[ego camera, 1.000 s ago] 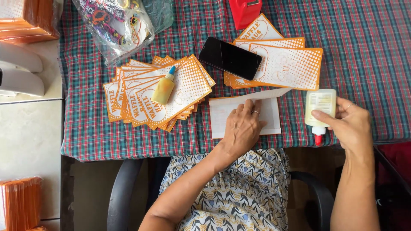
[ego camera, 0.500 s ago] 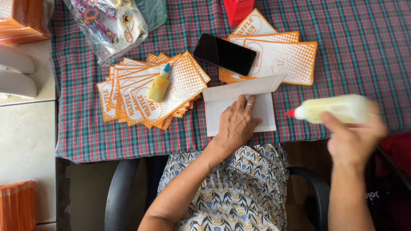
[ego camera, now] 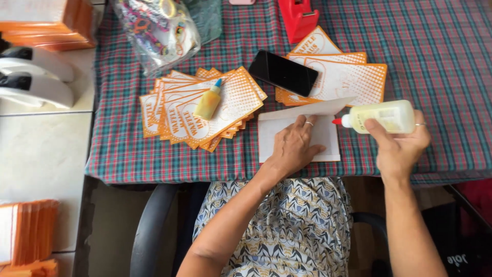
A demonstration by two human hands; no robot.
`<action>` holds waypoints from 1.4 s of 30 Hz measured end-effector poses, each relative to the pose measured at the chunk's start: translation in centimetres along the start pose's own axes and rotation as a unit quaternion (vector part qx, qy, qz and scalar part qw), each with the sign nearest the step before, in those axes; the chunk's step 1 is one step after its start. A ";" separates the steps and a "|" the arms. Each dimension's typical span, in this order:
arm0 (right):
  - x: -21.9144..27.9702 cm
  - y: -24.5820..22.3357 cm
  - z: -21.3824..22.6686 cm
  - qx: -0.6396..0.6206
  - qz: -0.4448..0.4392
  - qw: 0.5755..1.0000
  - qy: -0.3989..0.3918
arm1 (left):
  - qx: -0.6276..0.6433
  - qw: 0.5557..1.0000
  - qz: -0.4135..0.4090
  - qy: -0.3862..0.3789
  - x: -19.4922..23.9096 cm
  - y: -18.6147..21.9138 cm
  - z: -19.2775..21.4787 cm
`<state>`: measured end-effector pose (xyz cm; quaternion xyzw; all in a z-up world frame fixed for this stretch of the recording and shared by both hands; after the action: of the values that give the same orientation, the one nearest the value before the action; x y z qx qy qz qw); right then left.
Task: Folding paper menus and applying glue to the edges to assemble them.
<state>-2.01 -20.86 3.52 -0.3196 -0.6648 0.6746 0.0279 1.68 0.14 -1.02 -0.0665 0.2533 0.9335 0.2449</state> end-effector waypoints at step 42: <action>1.8 -0.6 1.5 0.002 -0.028 0.998 -0.049 | 0.072 0.997 0.000 -0.027 -0.6 -1.9 -3.7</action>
<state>-4.36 -21.33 3.24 -0.2672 -0.6724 0.6901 0.0148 3.14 -0.58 -4.91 -0.0232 0.3132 0.9143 0.2556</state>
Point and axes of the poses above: each hand's wrist, its own x-axis away from the middle knuckle, its own z-axis out of the back of the hand, y = z × x, the point moved 1 cm from there along -x, towards the middle knuckle, and after that the axes turned 9 degrees about -x, right-handed, at the moved point
